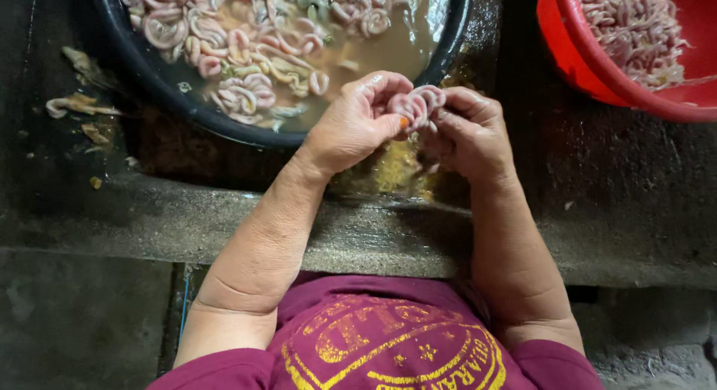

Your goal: The person cleans animal intestines by hand, picking them from a black basin of water, peeling off outer layers, and placing the cleaned pieces into a red basin. The process is repeated continuously throughout the clip.

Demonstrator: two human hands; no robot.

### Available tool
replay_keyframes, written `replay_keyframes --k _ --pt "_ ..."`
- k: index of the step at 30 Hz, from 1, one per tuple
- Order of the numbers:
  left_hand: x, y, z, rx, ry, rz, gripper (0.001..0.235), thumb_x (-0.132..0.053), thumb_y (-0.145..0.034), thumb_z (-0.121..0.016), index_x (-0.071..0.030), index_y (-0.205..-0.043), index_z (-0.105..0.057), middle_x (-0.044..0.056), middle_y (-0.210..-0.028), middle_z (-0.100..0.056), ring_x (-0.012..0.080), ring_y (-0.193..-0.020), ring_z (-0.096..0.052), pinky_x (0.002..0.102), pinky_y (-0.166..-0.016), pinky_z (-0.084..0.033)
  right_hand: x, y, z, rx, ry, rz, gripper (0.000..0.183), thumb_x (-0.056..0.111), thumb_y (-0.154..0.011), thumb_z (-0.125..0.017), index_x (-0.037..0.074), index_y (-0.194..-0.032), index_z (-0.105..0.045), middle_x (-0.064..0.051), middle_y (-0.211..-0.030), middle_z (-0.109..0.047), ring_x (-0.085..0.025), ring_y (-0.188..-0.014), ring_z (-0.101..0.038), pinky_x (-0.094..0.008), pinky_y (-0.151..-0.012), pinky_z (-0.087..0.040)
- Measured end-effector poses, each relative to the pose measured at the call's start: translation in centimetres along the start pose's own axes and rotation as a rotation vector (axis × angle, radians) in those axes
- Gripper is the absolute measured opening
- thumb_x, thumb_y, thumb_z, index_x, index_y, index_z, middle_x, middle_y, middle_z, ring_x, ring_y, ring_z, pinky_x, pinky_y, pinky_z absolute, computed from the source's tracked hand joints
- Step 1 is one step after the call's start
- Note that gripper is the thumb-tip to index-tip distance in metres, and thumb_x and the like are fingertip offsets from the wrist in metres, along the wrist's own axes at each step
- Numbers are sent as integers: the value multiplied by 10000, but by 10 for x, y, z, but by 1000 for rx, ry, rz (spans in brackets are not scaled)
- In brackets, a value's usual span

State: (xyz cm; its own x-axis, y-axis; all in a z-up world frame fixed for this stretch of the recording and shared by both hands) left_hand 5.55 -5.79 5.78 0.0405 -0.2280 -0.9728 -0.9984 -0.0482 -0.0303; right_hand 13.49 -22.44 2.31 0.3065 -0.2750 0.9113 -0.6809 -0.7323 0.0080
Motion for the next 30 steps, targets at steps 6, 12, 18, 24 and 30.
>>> replay_keyframes --k 6,12,18,24,30 --pt "0 7 2 -165 -196 -149 84 45 -1001 -652 5 -1025 -723 55 -966 -739 89 -853 -695 239 -779 -608 13 3 -20 -18 67 -26 323 -12 -951 -642 -12 -1273 -633 -86 -993 -719 -116 -742 -642 -256 -623 -514" --pt "-28 17 -4 -260 -447 -372 45 20 -953 -698 -15 -973 -717 60 -966 -639 146 -851 -690 276 -746 -607 2 1 -13 -21 324 -48 170 2 -1025 -707 -72 -1178 -701 -101 -975 -695 -115 -752 -572 -243 -639 -456" --pt "-40 22 -13 -281 -811 -527 30 -41 -938 -730 -40 -968 -730 85 -925 -672 234 -873 -690 352 -777 -572 15 5 -32 33 720 218 375 -3 -901 -784 -3 -1256 -665 -69 -1226 -549 -148 -1150 -590 -271 -964 -537" --pt "-42 21 -19 -267 -793 -456 49 -72 -975 -696 -29 -963 -716 100 -908 -673 254 -847 -676 374 -761 -548 10 6 -42 -121 602 328 92 23 -994 -764 10 -1061 -702 -74 -1280 -540 -172 -1185 -579 -301 -1001 -534" --pt "-65 25 -9 18 231 -314 166 -7 -1135 -517 -21 -1051 -659 132 -982 -704 168 -840 -628 334 -830 -551 30 10 -49 -186 1185 505 101 -58 -842 -728 -27 -882 -640 -117 -1158 -592 -245 -1115 -590 -366 -923 -519"
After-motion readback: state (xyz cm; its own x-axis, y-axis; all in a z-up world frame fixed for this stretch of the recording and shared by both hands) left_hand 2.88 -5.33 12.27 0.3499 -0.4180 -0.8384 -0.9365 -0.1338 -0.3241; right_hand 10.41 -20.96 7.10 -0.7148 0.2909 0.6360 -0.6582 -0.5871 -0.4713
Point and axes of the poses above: each hand's wrist, its own y-axis away from the middle knuckle, its own z-axis out of the back of the hand, x = y × z, the point moved 6 cm from there along -y, towards the middle knuckle
